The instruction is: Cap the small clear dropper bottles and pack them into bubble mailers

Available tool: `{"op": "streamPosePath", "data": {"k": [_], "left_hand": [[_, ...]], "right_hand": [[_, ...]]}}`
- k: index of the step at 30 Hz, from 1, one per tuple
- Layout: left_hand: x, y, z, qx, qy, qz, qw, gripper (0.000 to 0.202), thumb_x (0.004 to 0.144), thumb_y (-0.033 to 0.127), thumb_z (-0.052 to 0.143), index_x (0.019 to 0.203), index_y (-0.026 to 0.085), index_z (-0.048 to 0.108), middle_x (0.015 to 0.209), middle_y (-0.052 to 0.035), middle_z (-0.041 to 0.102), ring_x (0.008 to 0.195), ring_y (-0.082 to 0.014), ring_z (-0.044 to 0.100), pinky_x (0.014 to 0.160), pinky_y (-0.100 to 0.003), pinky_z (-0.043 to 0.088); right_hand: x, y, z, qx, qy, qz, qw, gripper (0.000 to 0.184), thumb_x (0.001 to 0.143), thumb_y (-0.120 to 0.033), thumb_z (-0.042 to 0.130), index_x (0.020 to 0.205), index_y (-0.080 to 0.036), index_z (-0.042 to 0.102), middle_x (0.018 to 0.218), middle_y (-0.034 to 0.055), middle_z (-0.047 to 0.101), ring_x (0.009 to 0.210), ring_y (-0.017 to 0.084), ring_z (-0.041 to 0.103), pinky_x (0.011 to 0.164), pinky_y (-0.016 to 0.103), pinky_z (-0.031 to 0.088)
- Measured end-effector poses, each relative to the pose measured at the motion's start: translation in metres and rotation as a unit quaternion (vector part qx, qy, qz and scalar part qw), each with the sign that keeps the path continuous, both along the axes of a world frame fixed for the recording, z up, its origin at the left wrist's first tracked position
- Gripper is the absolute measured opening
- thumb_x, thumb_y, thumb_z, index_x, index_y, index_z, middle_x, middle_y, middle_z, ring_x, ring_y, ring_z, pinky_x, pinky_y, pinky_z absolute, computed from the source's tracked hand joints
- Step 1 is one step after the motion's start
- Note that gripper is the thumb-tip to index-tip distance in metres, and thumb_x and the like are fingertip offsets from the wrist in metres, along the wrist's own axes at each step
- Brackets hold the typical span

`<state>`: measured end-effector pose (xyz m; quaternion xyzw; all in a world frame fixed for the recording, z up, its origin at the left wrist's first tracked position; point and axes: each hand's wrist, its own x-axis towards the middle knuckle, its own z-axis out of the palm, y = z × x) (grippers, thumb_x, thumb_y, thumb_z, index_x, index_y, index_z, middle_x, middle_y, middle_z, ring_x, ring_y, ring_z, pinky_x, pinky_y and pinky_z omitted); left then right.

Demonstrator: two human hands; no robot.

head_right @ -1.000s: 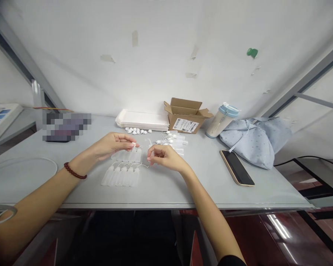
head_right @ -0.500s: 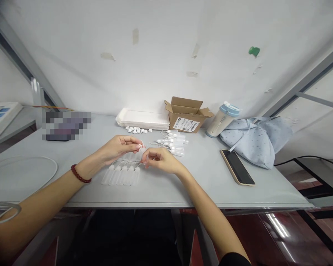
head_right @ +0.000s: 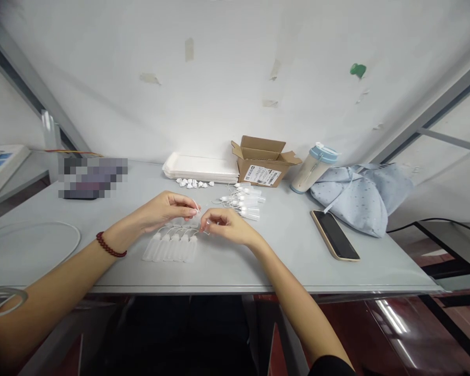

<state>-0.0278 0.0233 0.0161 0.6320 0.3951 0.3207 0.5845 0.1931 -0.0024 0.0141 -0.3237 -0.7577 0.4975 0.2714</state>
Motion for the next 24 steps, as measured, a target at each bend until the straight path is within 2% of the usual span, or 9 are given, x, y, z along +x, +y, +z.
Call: {"op": "streamPosePath", "data": {"k": [6,9,13,18,21,24], "left_hand": [[0.000,0.000,-0.001,-0.039,-0.004,0.016,0.999,0.017,0.066,0.036,0.081,0.071,0.020,0.077,0.092,-0.0062,0.072,0.066,-0.0128,0.059,0.075,-0.033,0.053],[0.002,-0.001,-0.003,-0.047,-0.004,0.019,0.999,0.018,0.066,0.036,0.080,0.071,0.019,0.077,0.092,-0.0068,0.072,0.067,-0.0131,0.060,0.075,-0.033,0.053],[0.005,-0.002,-0.004,-0.045,-0.016,0.041,0.998,0.021,0.064,0.037,0.081,0.073,0.018,0.076,0.082,-0.0053,0.071,0.066,-0.0138,0.060,0.076,-0.033,0.053],[0.011,-0.004,-0.005,-0.037,-0.045,0.066,0.996,0.024,0.060,0.033,0.085,0.076,0.018,0.075,0.077,-0.0035,0.070,0.072,-0.0160,0.062,0.082,-0.036,0.051],[0.012,-0.004,-0.006,-0.018,-0.064,0.063,0.996,0.026,0.059,0.031,0.085,0.078,0.017,0.074,0.080,-0.0036,0.071,0.082,-0.0185,0.064,0.088,-0.038,0.049],[0.011,-0.005,-0.006,-0.014,-0.071,0.059,0.996,0.028,0.059,0.030,0.086,0.081,0.017,0.075,0.084,-0.0040,0.071,0.087,-0.0191,0.064,0.091,-0.038,0.047]], "right_hand": [[0.001,0.000,0.004,0.066,-0.024,-0.052,0.996,0.013,0.083,-0.019,0.050,0.080,-0.018,0.063,0.085,0.0040,0.068,0.078,0.015,0.057,0.062,0.025,0.038],[0.001,0.000,0.004,0.066,-0.031,-0.056,0.996,0.013,0.084,-0.021,0.050,0.080,-0.019,0.063,0.086,0.0039,0.068,0.079,0.016,0.057,0.063,0.026,0.038],[0.002,0.002,0.003,0.057,-0.010,-0.049,0.997,0.013,0.086,-0.025,0.051,0.081,-0.019,0.061,0.084,0.0034,0.067,0.076,0.015,0.055,0.064,0.026,0.038],[0.002,0.003,0.002,-0.036,0.036,-0.044,0.998,0.015,0.088,-0.034,0.053,0.086,-0.020,0.056,0.074,0.0009,0.064,0.056,0.010,0.040,0.053,0.024,0.034],[0.003,0.004,0.001,-0.094,0.087,-0.036,0.991,0.017,0.088,-0.037,0.055,0.089,-0.020,0.052,0.073,0.0003,0.064,0.053,0.009,0.035,0.052,0.023,0.033],[0.004,0.005,-0.001,-0.122,0.120,-0.030,0.985,0.016,0.088,-0.035,0.056,0.090,-0.021,0.050,0.074,0.0003,0.065,0.054,0.009,0.035,0.052,0.023,0.034]]}}
